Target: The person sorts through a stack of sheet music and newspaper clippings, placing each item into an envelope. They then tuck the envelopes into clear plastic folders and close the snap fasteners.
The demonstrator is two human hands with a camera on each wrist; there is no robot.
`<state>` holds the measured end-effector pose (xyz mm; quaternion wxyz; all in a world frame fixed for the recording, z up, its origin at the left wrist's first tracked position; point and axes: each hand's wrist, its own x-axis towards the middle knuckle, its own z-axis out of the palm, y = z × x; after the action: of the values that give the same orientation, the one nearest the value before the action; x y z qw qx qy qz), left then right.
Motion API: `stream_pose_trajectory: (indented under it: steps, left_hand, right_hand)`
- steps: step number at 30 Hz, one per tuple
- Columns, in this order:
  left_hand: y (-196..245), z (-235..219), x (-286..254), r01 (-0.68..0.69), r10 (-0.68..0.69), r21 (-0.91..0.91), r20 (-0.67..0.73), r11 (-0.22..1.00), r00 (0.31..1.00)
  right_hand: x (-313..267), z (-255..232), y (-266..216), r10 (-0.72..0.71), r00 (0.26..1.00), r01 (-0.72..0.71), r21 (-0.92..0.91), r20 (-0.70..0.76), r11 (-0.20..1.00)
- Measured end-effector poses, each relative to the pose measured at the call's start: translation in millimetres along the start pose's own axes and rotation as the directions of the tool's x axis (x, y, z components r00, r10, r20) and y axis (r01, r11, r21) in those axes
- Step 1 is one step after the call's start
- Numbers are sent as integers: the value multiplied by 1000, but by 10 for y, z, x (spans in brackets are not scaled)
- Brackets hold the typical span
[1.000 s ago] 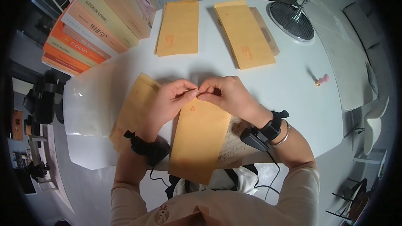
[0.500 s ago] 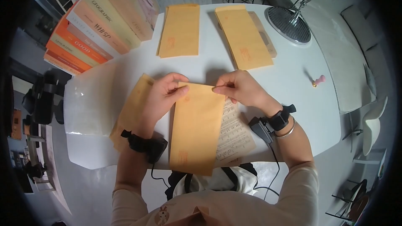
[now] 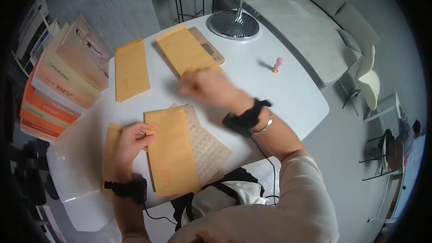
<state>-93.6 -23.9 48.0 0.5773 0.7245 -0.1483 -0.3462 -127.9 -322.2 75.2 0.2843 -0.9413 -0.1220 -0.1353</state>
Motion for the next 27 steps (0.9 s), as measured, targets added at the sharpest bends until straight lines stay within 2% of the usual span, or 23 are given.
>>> stream_pose_trajectory:
  steps: [1,2,3,4,6,8,10,11,14,15,17,20,22,24,27]
  left_hand:
    - [23,-1,-17,-4,4,9,13,1000,1000]
    - [43,-4,-32,-8,8,14,24,1000,1000]
    - [72,-8,-53,7,-8,7,47,1000,999]
    - [100,-12,-74,21,-21,-2,70,1000,997]
    - [105,-17,-81,17,-17,4,94,1000,995]
    - [92,-21,-73,-16,12,35,91,999,996]
    - [148,2,-90,0,-4,81,41,997,999]
    - [136,1,-81,-2,-1,110,26,994,1000]
    - [85,4,-42,-41,44,170,-15,985,999]
    - [68,-1,-38,-59,66,187,-28,981,997]
    - [53,-16,-27,-51,57,172,-33,984,998]
    - [25,-14,-27,-53,57,127,-28,990,998]
    - [18,-22,-18,-50,52,111,-13,993,999]
    - [5,-44,-16,-34,32,119,15,992,999]
    - [-46,-62,3,-54,52,89,21,995,998]
  right_hand:
    - [-37,-184,42,46,982,-73,-146,-181,987]
    - [-94,-408,139,60,932,-166,-275,-356,947]
    - [-158,-614,416,-58,870,-163,-396,-489,904]
    - [-254,-873,374,37,841,-332,-461,-539,823]
    - [-479,-1130,573,180,773,-540,-482,-609,690]
    - [-733,-1195,939,191,820,-530,-588,-540,611]
    - [-848,-1155,1172,419,842,-539,-497,-339,680]
    - [-850,-1107,1169,516,829,-554,-449,-216,701]
    - [-670,-908,963,546,821,-563,-76,-169,823]
    - [-561,-840,775,507,839,-522,-29,-197,852]
    - [-276,-679,288,359,920,-355,52,-156,933]
    - [58,-318,-373,126,989,-105,219,-83,970]
    - [238,74,-605,-183,983,183,294,-31,938]
    - [329,489,-715,-330,941,295,289,77,911]
    - [369,794,-693,-271,935,210,261,228,942]
